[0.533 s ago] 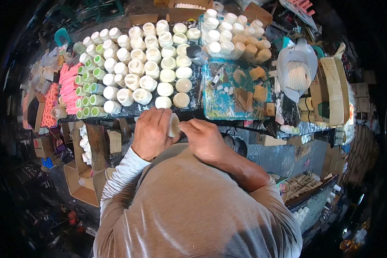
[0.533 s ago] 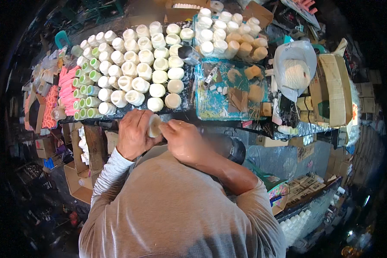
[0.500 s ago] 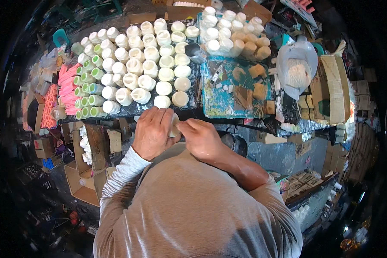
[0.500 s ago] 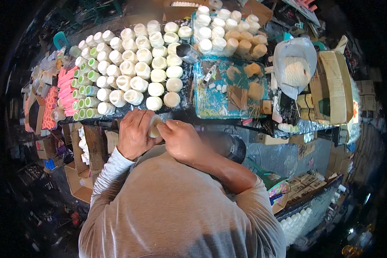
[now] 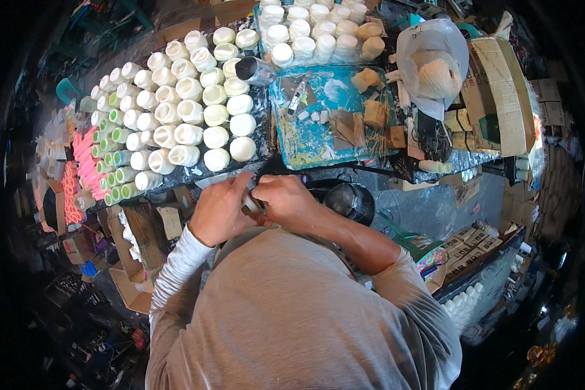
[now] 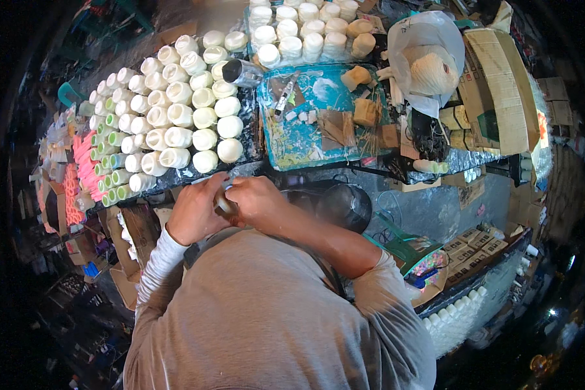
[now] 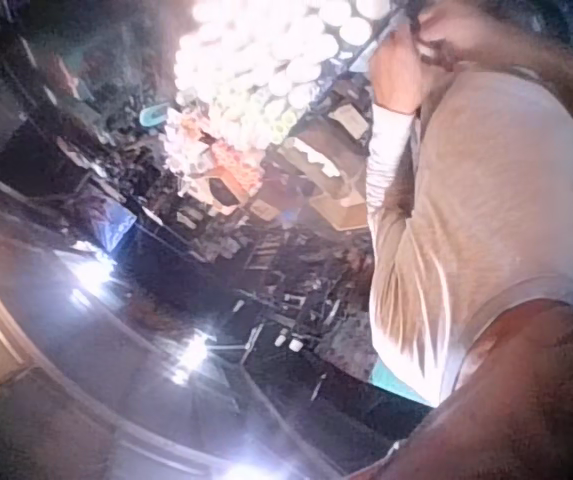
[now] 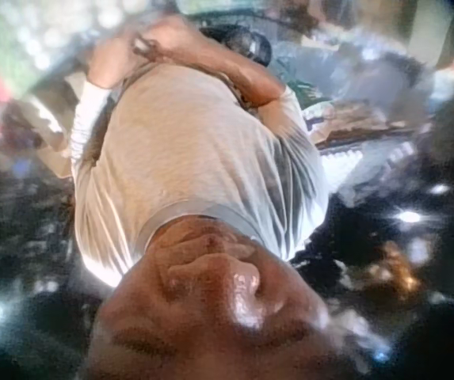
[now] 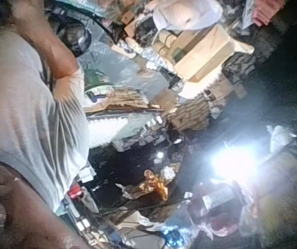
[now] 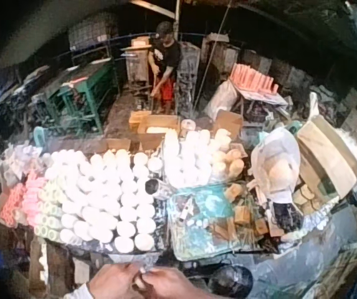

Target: The person assembles candles by inserting wicks into cylindrical wax bodies. They pick up a candle, insert a wick, and place the finished item on a nearby tray. The process is repeated for multiple candles.

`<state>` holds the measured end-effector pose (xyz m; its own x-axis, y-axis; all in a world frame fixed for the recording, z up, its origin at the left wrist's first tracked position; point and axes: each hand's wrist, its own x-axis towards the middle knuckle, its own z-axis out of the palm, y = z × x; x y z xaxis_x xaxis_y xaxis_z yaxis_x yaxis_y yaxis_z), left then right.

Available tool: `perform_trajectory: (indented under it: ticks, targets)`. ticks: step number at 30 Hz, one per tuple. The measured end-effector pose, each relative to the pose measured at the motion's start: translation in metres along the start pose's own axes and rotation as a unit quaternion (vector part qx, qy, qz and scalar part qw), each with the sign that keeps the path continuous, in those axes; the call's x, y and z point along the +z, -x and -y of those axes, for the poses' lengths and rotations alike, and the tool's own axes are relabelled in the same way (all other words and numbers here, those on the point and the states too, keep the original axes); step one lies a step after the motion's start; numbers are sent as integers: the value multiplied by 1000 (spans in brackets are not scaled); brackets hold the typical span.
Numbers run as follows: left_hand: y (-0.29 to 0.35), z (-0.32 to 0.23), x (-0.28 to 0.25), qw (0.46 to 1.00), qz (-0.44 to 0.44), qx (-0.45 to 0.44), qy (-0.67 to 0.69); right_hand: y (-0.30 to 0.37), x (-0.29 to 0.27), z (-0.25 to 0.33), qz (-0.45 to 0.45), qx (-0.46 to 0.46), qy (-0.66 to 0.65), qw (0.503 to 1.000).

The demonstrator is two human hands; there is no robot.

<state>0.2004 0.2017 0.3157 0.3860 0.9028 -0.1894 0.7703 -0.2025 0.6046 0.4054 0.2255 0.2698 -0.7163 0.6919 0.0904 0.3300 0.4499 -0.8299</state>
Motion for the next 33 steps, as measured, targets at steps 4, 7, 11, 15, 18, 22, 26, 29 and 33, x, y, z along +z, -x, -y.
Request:
perform_trajectory:
  ticks: [4, 7, 11, 15, 18, 22, 26, 29, 33]
  targets:
    - [-23, 8, 0, 992, 90, -69, 61, 6, -3, -16, 5, 11, -90, 996]
    - [-33, 18, 8, 966, 129, -84, 207, 23, -16, -30, 46, 49, -183, 981]
    - [-30, 20, 20, 853, 158, -171, 467, 47, -27, -41, 64, 79, -365, 926]
    - [-29, 18, 21, 775, 177, -186, 578, 67, -14, -39, -29, 178, -388, 904]
    - [-21, 8, 28, 702, 148, -103, 689, 67, 4, -45, -136, 236, -465, 842]
    - [-22, -11, 56, 800, 49, -63, 595, 70, 18, -57, -219, 269, -594, 726]
    - [-31, -31, 77, 856, -38, -80, 509, 71, 20, -54, -144, 247, -492, 822]
    - [-35, -42, 83, 799, -51, -121, 587, 67, 14, -40, -196, 224, -555, 777]
    - [-29, -45, 92, 722, -91, -152, 668, 78, -2, -31, -208, 206, -292, 910]
